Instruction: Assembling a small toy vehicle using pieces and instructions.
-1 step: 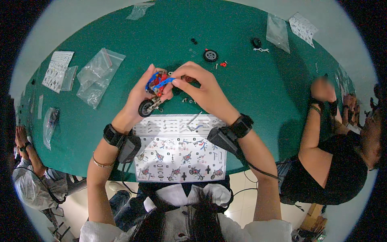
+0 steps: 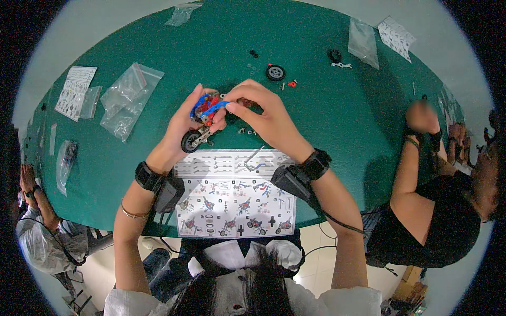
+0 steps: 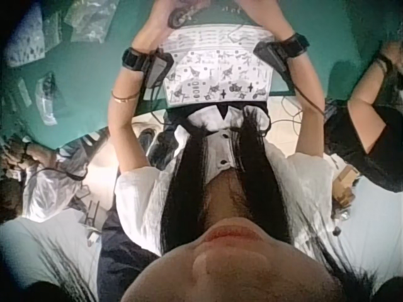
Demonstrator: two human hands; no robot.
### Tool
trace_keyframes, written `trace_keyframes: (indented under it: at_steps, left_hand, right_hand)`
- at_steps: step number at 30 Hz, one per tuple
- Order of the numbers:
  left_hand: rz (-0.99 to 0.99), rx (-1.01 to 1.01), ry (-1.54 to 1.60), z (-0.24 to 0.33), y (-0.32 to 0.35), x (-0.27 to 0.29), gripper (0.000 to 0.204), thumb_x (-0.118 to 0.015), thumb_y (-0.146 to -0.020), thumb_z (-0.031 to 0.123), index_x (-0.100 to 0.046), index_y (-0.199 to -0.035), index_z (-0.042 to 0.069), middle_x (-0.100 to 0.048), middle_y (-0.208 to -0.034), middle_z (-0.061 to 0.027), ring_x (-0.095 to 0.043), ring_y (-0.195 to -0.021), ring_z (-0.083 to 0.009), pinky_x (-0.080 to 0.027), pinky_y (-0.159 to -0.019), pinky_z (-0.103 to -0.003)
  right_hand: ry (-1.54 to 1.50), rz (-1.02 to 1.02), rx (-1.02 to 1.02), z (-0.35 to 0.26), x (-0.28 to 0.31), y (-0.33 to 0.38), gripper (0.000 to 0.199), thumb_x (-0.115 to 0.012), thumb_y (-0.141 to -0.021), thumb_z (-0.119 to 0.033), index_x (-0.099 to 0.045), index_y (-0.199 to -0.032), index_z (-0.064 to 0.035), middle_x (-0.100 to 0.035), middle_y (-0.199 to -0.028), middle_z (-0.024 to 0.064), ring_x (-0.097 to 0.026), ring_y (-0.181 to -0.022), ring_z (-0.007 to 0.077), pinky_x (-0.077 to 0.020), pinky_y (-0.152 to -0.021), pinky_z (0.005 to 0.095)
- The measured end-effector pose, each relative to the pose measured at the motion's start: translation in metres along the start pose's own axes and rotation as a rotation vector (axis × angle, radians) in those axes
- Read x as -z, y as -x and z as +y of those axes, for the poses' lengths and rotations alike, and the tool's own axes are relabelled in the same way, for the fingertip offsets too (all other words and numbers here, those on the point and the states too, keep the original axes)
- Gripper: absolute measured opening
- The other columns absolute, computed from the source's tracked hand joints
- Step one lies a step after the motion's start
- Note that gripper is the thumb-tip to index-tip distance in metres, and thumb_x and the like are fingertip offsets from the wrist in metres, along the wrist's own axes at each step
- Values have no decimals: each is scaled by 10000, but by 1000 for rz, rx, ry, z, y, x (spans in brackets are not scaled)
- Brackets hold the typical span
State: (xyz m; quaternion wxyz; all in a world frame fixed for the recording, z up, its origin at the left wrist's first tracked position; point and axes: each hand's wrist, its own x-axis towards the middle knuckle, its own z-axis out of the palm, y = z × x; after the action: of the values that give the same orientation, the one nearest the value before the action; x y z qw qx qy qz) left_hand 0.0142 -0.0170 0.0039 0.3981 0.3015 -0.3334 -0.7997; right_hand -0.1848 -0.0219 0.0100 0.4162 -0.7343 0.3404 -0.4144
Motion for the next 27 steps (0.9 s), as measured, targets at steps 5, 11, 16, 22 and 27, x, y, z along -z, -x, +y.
trace_keyframes:
  at_steps: [5,11,16,22,27]
  left_hand:
    - [9,-28,17,2,1,0,409,-430,-1031,435,-525,-1087,41,-522,-743,-53,-492,-634,-129,-363,-587,-253]
    - [8,-102,-45,3,0,-1,335,-496,-1021,346,-522,-1096,21,-515,-833,-49,-476,-651,-117,-399,-635,-250]
    - [-66,-112,111,4,-1,3,313,-480,-1028,312,-525,-1099,10,-523,-872,-58,-466,-656,-119,-432,-698,-284]
    - [-64,-104,164,4,0,11,323,-438,-1044,311,-528,-1070,1,-540,-889,-66,-471,-679,-129,-432,-724,-297]
    - [-44,-85,221,2,-3,15,323,-440,-1042,302,-527,-1057,-9,-559,-910,-82,-478,-685,-143,-432,-722,-311]
  right_hand:
    - [33,16,89,-3,-2,-1,144,-658,-898,-83,-666,-1020,-7,-611,-996,67,-583,-887,151,-459,-776,269]
    - [117,101,-22,4,4,-1,150,-647,-905,-100,-666,-1030,-21,-607,-957,67,-573,-845,155,-452,-745,277]
    - [339,54,-114,-14,20,2,185,-668,-878,-148,-617,-1029,-54,-563,-886,60,-560,-827,170,-447,-728,293]
    - [419,-566,-151,-57,37,15,199,-705,-800,-92,-611,-975,-80,-590,-941,47,-569,-843,217,-437,-780,322]
    - [608,-594,1,-53,10,28,132,-632,-845,-167,-548,-884,-72,-567,-868,74,-584,-843,269,-448,-790,406]
